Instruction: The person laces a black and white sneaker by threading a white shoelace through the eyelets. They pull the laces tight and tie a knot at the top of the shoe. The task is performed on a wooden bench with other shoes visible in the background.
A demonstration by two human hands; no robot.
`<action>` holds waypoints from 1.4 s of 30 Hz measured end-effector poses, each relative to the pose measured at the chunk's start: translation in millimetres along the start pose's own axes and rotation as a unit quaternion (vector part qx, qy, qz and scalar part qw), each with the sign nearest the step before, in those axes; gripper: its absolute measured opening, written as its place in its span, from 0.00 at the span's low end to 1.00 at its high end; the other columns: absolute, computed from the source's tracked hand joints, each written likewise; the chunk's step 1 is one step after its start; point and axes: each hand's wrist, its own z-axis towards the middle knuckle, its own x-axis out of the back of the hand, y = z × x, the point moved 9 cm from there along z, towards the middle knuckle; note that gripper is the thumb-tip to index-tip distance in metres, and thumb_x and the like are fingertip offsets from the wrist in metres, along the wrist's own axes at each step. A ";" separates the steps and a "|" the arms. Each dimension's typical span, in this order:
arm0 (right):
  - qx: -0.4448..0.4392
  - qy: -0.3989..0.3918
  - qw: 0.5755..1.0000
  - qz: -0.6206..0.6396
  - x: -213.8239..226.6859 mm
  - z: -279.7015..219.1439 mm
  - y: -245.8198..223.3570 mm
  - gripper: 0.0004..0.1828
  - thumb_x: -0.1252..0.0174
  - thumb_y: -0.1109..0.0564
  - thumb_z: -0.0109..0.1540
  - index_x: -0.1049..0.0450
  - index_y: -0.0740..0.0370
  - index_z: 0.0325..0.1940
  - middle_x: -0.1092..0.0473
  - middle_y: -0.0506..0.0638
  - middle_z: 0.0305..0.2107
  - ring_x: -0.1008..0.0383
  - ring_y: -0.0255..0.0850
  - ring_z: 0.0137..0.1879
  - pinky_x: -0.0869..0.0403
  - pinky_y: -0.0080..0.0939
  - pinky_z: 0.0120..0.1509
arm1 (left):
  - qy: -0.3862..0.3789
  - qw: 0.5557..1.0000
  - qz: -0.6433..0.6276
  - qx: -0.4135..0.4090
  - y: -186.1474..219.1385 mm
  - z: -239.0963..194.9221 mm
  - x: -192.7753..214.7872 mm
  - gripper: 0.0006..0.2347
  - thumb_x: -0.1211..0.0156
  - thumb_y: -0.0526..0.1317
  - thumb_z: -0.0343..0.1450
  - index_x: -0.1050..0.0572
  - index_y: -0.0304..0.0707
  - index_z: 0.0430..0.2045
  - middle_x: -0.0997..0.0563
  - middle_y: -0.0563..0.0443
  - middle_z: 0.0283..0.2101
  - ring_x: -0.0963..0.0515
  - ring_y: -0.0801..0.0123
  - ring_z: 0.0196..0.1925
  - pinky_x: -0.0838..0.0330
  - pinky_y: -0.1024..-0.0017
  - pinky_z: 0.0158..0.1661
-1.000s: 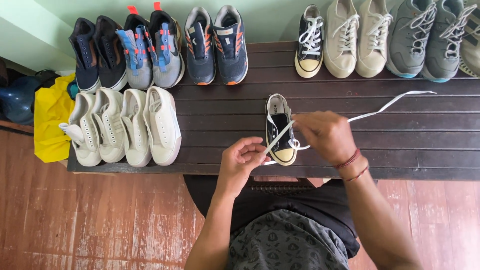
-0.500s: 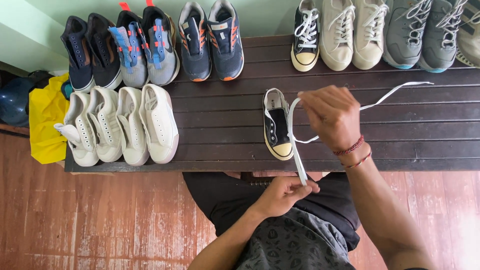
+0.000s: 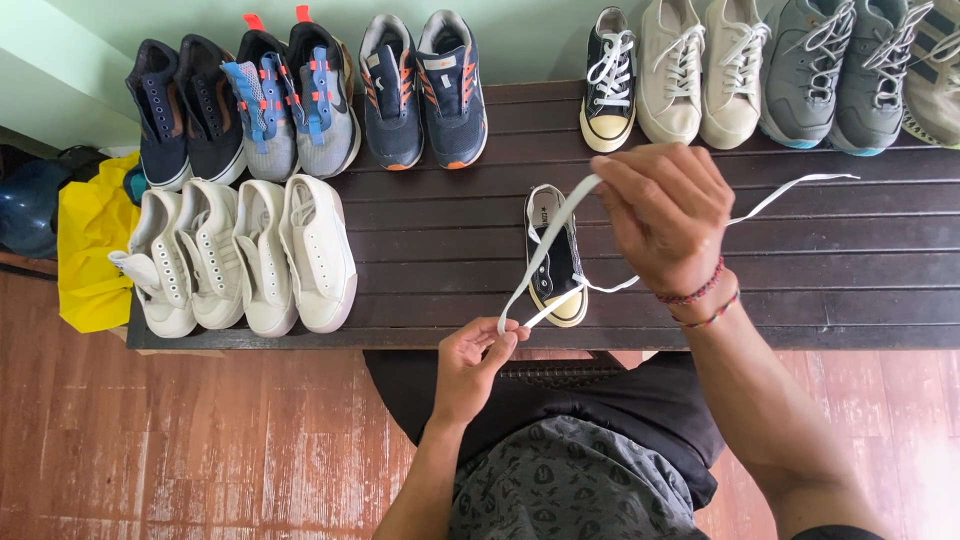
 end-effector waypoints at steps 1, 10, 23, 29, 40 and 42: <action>0.001 0.001 1.000 0.000 -2.8 3.5 -2.9 0.04 0.34 0.71 0.64 0.15 0.69 0.39 0.20 0.60 0.29 0.21 0.51 0.36 0.27 0.44 0.43 | 0.000 1.000 0.000 -0.001 2.9 0.3 3.7 0.10 0.34 0.37 0.71 0.19 0.29 0.41 0.13 0.36 0.37 0.15 0.56 0.50 0.31 0.57 0.58; 0.015 -0.113 0.976 0.186 -54.7 13.6 -41.3 0.03 0.37 0.67 0.62 0.18 0.65 0.37 0.22 0.58 0.36 0.20 0.53 0.44 0.25 0.45 0.44 | -0.059 0.991 0.121 0.002 61.7 18.0 10.6 0.30 0.44 0.54 0.74 0.33 0.24 0.63 0.26 0.17 0.57 0.32 0.28 0.65 0.45 0.33 0.64; 0.009 -0.217 0.971 0.099 -94.0 -58.8 -29.0 0.04 0.37 0.63 0.64 0.19 0.60 0.34 0.24 0.53 0.35 0.21 0.49 0.43 0.27 0.45 0.43 | 0.066 0.997 -0.006 0.051 42.6 50.2 27.2 0.05 0.34 0.36 0.71 0.18 0.30 0.32 0.21 0.46 0.21 0.17 0.68 0.26 0.22 0.75 0.33; -0.404 -0.435 0.802 -0.066 -140.8 -285.8 80.5 0.13 0.40 0.49 0.63 0.19 0.44 0.52 0.22 0.49 0.35 0.19 0.56 0.43 0.21 0.58 0.48 | 0.097 0.954 -0.109 0.262 -94.0 41.7 11.6 0.04 0.46 0.32 0.74 0.26 0.26 0.34 0.29 0.46 0.23 0.29 0.71 0.20 0.36 0.80 0.18; -0.455 -0.531 0.705 -0.121 -145.9 -326.3 77.2 0.16 0.42 0.42 0.61 0.18 0.32 0.52 0.19 0.56 0.36 0.18 0.60 0.46 0.20 0.57 0.54 | 0.068 0.860 -0.297 0.410 -243.0 61.6 -19.9 0.10 0.49 0.41 0.77 0.31 0.42 0.24 0.47 0.66 0.20 0.43 0.85 0.16 0.53 0.88 0.16; -0.463 -0.535 0.698 -0.109 -144.4 -326.9 78.6 0.16 0.42 0.42 0.61 0.17 0.32 0.51 0.19 0.57 0.37 0.19 0.61 0.47 0.21 0.58 0.56 | 0.086 0.866 -0.292 0.396 -225.7 61.3 -18.3 0.10 0.43 0.43 0.77 0.26 0.36 0.28 0.48 0.65 0.20 0.42 0.84 0.17 0.52 0.87 0.17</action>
